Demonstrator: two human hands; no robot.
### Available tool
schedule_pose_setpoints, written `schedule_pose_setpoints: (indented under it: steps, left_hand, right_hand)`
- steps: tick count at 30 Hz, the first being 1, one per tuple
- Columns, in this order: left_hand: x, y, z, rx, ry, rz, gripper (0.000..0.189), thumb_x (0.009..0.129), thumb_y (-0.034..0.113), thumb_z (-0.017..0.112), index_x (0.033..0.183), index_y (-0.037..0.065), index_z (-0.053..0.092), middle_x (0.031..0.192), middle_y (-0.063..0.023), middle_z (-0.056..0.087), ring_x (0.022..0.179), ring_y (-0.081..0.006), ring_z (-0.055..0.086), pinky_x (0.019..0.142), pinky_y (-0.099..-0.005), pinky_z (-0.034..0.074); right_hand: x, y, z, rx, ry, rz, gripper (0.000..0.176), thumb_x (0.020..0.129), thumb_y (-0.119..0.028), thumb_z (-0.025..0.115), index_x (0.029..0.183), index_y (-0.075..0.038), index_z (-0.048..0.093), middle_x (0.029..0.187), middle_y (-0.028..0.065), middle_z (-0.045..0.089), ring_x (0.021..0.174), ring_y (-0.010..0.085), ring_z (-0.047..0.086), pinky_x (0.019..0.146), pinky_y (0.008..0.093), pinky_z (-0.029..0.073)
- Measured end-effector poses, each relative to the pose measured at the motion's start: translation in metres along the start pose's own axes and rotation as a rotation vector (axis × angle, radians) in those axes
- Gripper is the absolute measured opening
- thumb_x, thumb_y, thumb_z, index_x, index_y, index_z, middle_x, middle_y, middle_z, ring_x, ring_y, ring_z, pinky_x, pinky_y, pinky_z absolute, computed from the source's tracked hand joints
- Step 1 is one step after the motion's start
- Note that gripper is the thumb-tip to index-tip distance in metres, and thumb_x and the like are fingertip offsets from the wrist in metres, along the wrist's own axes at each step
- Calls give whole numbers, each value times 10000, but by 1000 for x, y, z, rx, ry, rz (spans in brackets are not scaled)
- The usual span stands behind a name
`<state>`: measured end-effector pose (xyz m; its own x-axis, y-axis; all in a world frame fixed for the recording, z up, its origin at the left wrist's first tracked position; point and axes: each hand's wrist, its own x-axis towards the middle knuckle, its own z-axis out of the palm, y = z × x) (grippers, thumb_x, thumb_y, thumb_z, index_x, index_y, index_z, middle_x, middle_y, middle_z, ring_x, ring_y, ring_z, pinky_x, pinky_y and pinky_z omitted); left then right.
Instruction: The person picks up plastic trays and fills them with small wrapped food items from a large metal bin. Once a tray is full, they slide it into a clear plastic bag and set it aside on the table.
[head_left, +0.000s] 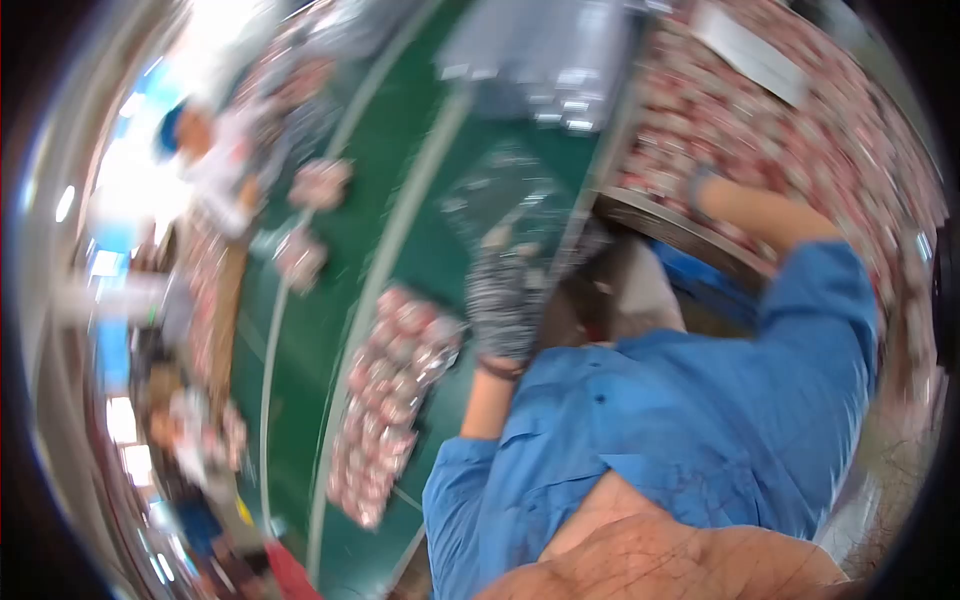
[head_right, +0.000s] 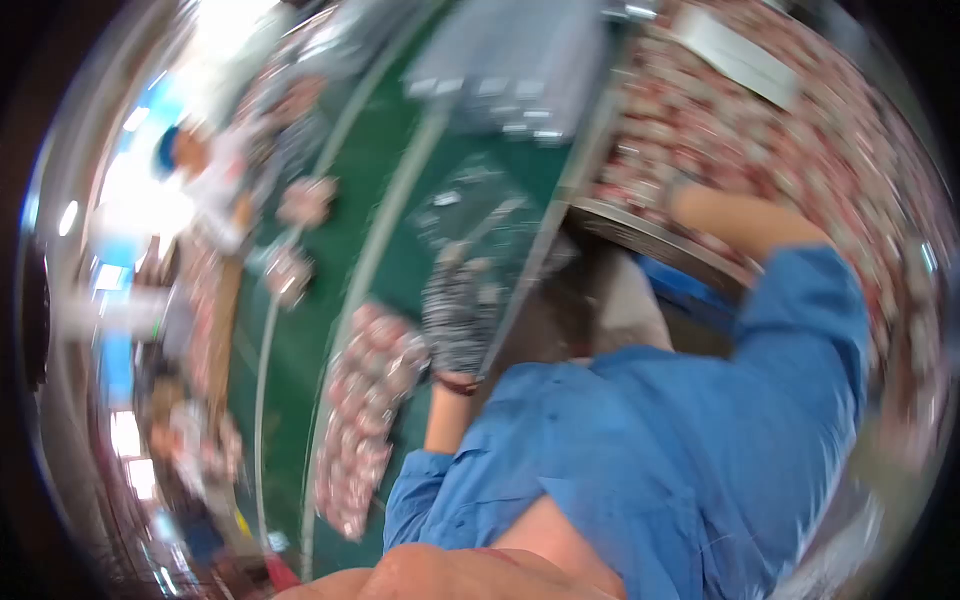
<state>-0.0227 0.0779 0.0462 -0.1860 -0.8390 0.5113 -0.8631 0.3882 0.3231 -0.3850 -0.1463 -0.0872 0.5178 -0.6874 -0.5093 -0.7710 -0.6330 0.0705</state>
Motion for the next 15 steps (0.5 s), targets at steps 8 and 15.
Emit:
schedule_pose_setpoints:
  steps: [8, 15]
  left_hand:
    - [-32, -28, 13, -238, 120, -55, 333, 759, 186, 661, 1072, 72, 640, 1234, -177, 546, 1154, -369, 512, 1002, -437, 414]
    - [-58, -44, 87, 74, -115, -90, 416, 791, 403, 621, 1170, 231, 615, 1445, -91, 396, 1358, -423, 307, 1106, -648, 146]
  right_hand:
    - [66, 28, -28, 65, 235, 11, 479, 740, -202, 674, 1201, -102, 592, 1043, 144, 645, 934, 271, 632, 754, 390, 509]
    - [80, -10, -48, 173, 325, 42, 479, 769, -210, 660, 1225, -92, 571, 1048, 126, 636, 932, 247, 620, 760, 367, 501]
